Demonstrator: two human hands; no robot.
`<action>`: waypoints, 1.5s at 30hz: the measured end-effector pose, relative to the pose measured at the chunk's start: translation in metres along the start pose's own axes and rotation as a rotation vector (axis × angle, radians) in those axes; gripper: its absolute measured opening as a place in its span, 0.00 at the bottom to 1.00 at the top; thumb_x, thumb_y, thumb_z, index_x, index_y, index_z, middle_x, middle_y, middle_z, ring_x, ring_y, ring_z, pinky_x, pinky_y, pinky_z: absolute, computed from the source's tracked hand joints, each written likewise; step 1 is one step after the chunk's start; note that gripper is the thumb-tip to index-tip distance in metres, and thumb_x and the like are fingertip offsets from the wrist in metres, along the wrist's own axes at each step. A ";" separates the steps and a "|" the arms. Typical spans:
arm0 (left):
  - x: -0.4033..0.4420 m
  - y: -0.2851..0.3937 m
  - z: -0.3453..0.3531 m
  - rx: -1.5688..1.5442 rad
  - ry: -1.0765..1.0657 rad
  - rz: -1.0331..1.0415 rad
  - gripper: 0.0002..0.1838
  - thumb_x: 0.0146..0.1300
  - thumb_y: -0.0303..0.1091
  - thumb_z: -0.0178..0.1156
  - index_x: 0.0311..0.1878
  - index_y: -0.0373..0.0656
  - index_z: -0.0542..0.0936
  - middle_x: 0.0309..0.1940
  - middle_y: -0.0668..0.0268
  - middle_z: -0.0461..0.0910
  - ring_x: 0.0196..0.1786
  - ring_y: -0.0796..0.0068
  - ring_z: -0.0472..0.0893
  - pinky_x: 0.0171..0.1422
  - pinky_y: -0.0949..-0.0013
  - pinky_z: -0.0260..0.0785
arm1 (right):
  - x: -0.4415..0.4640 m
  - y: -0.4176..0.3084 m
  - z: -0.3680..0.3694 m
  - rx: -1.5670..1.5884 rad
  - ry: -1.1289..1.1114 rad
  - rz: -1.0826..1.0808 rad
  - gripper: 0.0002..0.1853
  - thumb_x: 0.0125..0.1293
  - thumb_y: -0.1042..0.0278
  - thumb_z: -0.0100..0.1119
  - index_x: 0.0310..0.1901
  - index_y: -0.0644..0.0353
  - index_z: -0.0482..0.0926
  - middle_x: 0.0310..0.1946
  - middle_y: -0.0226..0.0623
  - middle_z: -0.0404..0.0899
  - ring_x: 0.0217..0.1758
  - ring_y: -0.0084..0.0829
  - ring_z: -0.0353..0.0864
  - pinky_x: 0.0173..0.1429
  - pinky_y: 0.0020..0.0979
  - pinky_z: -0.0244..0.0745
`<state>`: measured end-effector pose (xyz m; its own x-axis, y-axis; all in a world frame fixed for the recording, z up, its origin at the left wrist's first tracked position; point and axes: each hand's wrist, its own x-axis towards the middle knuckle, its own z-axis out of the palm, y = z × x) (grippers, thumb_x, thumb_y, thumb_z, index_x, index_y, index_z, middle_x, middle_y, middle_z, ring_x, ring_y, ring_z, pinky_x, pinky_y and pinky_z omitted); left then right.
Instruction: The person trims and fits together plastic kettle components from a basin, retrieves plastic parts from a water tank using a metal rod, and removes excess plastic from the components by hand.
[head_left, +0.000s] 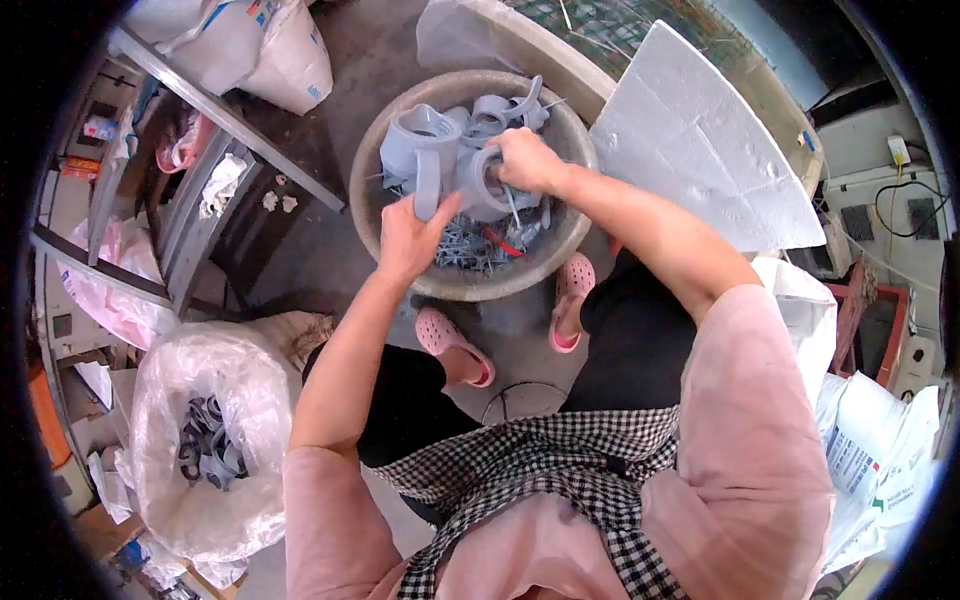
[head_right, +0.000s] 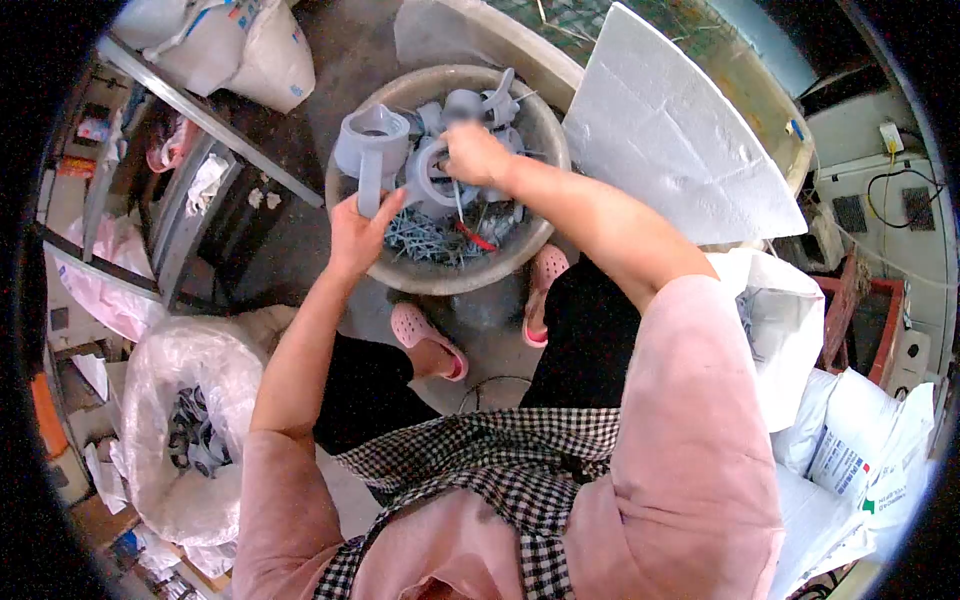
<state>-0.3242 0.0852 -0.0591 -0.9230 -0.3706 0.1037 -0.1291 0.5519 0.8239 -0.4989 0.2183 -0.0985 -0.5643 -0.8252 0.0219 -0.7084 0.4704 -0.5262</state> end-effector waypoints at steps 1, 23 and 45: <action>0.001 -0.003 0.001 -0.003 -0.006 -0.010 0.17 0.58 0.41 0.63 0.30 0.32 0.79 0.19 0.54 0.77 0.22 0.70 0.75 0.32 0.66 0.67 | 0.000 0.003 0.004 0.004 -0.010 0.006 0.21 0.44 0.65 0.65 0.43 0.63 0.80 0.35 0.54 0.80 0.44 0.45 0.80 0.52 0.38 0.72; -0.098 -0.026 -0.219 0.052 0.924 -0.684 0.17 0.63 0.47 0.57 0.34 0.40 0.79 0.20 0.71 0.75 0.21 0.84 0.70 0.24 0.79 0.63 | 0.080 0.004 0.238 0.019 -0.058 0.432 0.24 0.53 0.50 0.63 0.39 0.65 0.79 0.40 0.51 0.79 0.45 0.49 0.79 0.49 0.43 0.74; 0.016 -0.051 -0.070 0.203 0.209 0.212 0.39 0.49 0.48 0.68 0.59 0.33 0.68 0.55 0.48 0.71 0.57 0.54 0.72 0.61 0.62 0.64 | 0.045 -0.062 -0.025 1.892 -0.315 0.105 0.21 0.72 0.60 0.34 0.60 0.63 0.64 0.57 0.40 0.71 0.58 0.39 0.72 0.62 0.49 0.63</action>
<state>-0.3071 -0.0009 -0.0607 -0.8456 -0.3652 0.3895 -0.0313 0.7621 0.6466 -0.4912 0.1597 -0.0437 -0.3282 -0.9408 -0.0845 0.7562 -0.2081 -0.6204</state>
